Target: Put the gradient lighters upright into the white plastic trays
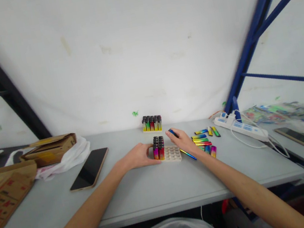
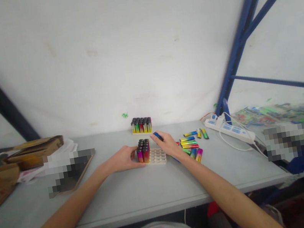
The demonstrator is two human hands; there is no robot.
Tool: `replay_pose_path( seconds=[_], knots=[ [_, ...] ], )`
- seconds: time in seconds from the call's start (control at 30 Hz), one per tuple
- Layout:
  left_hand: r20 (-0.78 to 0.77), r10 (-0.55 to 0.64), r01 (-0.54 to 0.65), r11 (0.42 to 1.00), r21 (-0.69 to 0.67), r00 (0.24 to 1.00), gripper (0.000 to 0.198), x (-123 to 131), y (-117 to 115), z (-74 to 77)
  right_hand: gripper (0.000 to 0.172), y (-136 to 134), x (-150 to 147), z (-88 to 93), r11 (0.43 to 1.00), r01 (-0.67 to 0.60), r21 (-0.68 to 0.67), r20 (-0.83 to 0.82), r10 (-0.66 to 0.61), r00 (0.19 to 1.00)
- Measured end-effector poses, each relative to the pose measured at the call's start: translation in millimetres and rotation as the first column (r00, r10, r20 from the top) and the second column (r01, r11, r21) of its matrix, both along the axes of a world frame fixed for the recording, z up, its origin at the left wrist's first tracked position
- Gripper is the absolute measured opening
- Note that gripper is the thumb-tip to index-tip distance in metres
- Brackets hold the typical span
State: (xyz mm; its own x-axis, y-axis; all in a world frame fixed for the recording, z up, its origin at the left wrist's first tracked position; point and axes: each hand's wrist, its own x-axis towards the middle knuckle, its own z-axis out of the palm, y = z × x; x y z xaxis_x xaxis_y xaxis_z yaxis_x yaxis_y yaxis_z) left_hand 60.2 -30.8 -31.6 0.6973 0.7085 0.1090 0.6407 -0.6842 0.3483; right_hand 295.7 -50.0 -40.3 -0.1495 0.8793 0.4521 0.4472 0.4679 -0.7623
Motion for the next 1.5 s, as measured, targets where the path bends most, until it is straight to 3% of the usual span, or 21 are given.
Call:
replay_pose_path(
  seconds=[0.13,0.27,0.43,0.6,0.87,1.1,1.27,1.5],
  knots=[
    [-0.021,0.011,-0.011,1.0,-0.002,1.0,0.055,0.0,-0.6,0.4,0.046,0.8,-1.7,-1.5,0.989,0.135,-0.058,0.043,-0.133,0.99],
    [-0.027,0.007,-0.006,1.0,0.004,1.0,0.056,-0.5,0.6,-0.9,0.036,1.5,-3.1,-3.3,0.979,0.2,-0.049,0.055,-0.198,0.979],
    [-0.029,0.004,-0.004,1.0,0.002,1.0,0.056,-1.0,1.2,-1.3,0.036,-3.1,-5.1,2.3,0.989,0.137,0.061,0.134,-0.144,0.98],
    [-0.039,0.009,-0.009,1.0,-0.004,0.999,0.057,-1.4,0.8,-1.1,0.044,-3.0,-4.8,2.0,0.987,0.148,0.063,0.115,-0.154,0.981],
    [-0.042,0.017,-0.017,1.0,0.0,0.999,0.058,-1.6,1.3,-2.0,0.034,0.4,0.5,1.1,0.983,0.175,0.052,0.125,-0.18,0.976],
    [-0.05,0.011,-0.01,1.0,0.004,0.999,0.059,-0.9,0.2,-0.7,0.035,-1.4,5.3,4.5,1.0,0.031,0.001,0.202,-0.03,0.979],
    [-0.047,0.026,-0.026,1.0,-0.001,0.999,0.058,-0.4,-1.0,0.5,0.044,0.6,6.5,3.0,0.987,0.005,0.159,0.39,-0.068,0.918],
    [-0.041,0.013,-0.013,1.0,-0.009,0.999,0.059,-0.8,0.5,-1.3,0.039,5.2,10.2,-1.7,0.997,-0.013,0.078,0.451,-0.024,0.892]
  ],
)
